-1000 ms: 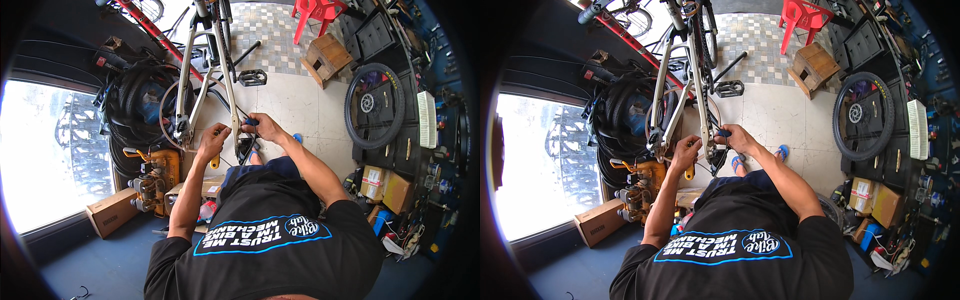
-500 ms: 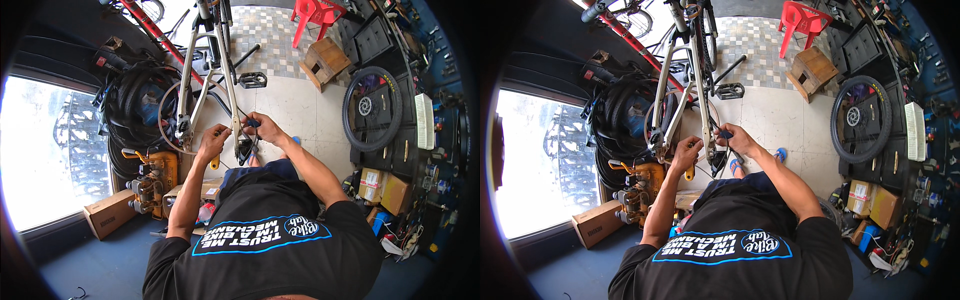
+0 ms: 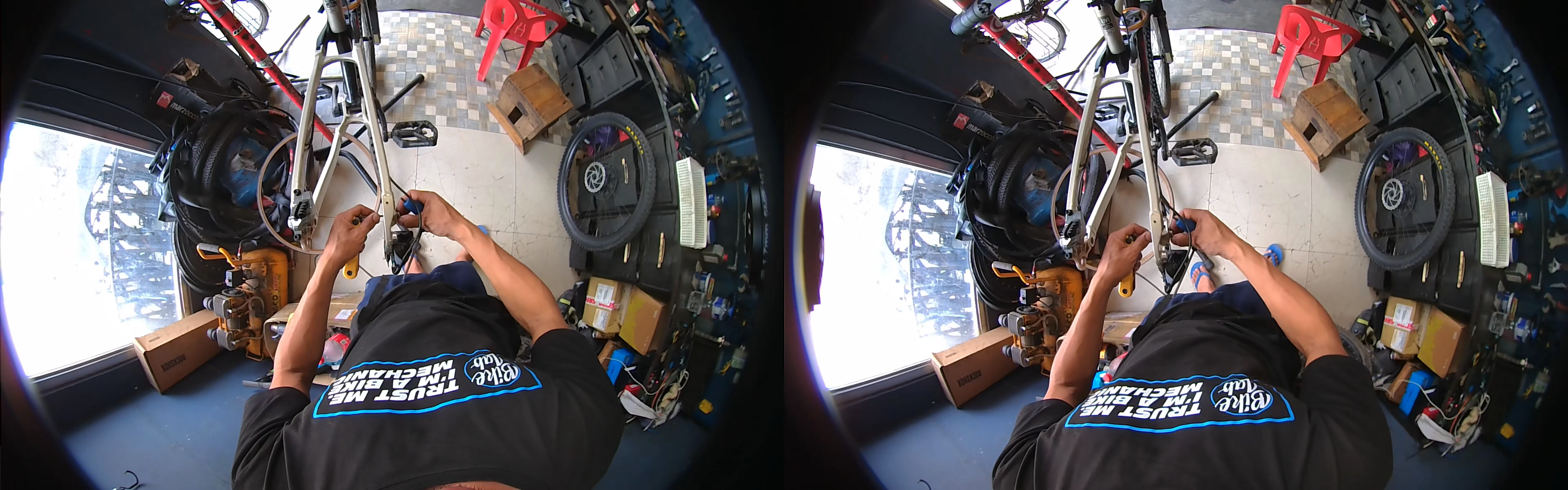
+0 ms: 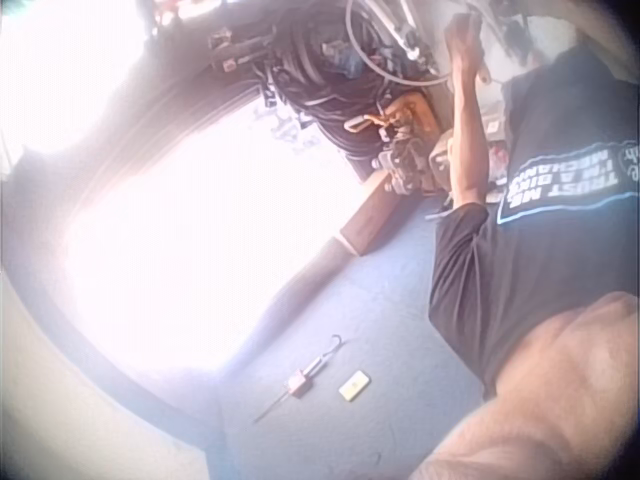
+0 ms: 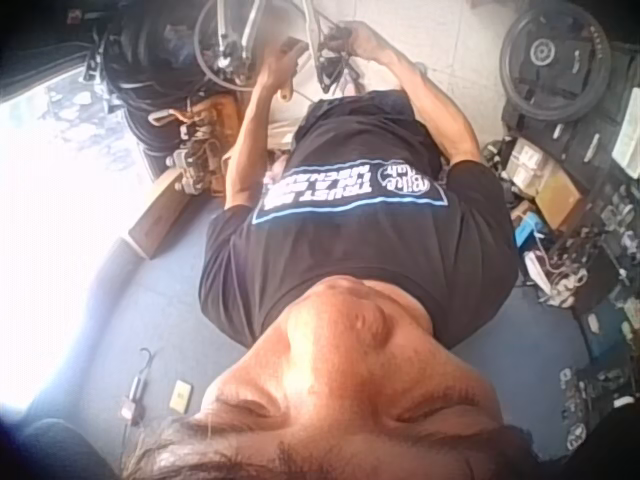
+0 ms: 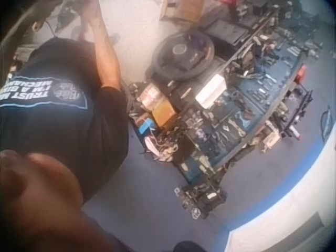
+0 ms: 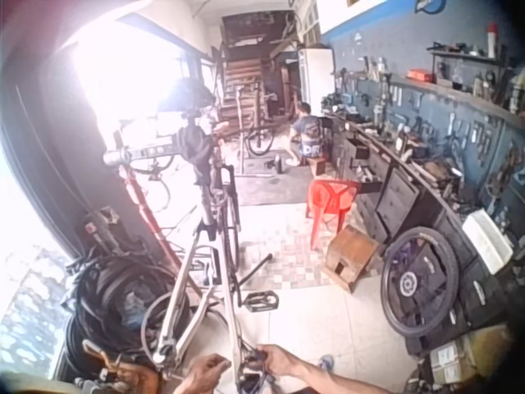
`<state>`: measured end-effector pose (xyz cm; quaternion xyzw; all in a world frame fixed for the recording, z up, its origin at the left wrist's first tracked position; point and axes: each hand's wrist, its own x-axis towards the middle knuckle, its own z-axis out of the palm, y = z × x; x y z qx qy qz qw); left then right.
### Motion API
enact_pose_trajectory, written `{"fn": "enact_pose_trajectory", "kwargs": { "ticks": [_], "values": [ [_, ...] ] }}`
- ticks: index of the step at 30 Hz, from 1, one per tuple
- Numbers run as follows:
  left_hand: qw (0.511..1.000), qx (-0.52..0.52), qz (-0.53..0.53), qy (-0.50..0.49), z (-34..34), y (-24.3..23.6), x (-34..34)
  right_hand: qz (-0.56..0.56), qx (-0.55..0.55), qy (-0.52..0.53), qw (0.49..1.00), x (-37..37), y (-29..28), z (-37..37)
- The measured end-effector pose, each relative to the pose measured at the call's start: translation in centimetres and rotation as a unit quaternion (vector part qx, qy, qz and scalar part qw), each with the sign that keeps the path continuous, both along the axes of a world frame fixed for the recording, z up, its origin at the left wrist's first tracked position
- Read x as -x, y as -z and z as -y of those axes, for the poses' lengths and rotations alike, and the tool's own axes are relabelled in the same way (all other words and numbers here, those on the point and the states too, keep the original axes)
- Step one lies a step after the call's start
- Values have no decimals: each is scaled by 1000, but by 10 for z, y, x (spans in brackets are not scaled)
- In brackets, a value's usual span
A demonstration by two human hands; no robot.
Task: The person retrieves tools from a parts basket and then works on a bicycle mounted on a repair stand. They use a screwdriver and pliers to adjust components near the bottom bracket and crankset area.
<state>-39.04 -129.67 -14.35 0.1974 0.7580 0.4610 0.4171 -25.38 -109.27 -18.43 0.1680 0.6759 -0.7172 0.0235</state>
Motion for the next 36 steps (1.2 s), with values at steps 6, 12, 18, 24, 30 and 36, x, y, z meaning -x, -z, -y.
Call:
{"fn": "enact_pose_trajectory", "kwargs": {
  "ticks": [6,12,18,24,30,36],
  "values": [
    [1000,-4,-10,9,1,2,1,27,113,14,993,0,-4,-5],
    [1000,-2,-26,13,0,-3,1,-30,74,-14,997,2,7,-1],
    [1000,10,-9,13,-1,-7,1,-40,112,32,992,3,11,5],
    [1000,-11,-13,13,3,2,3,83,45,-30,995,1,-9,-4],
    [1000,-14,-9,22,1,5,4,41,115,-2,992,3,10,-4],
    [999,-21,-7,23,3,7,5,-15,66,3,998,0,1,1]
  ]
}}
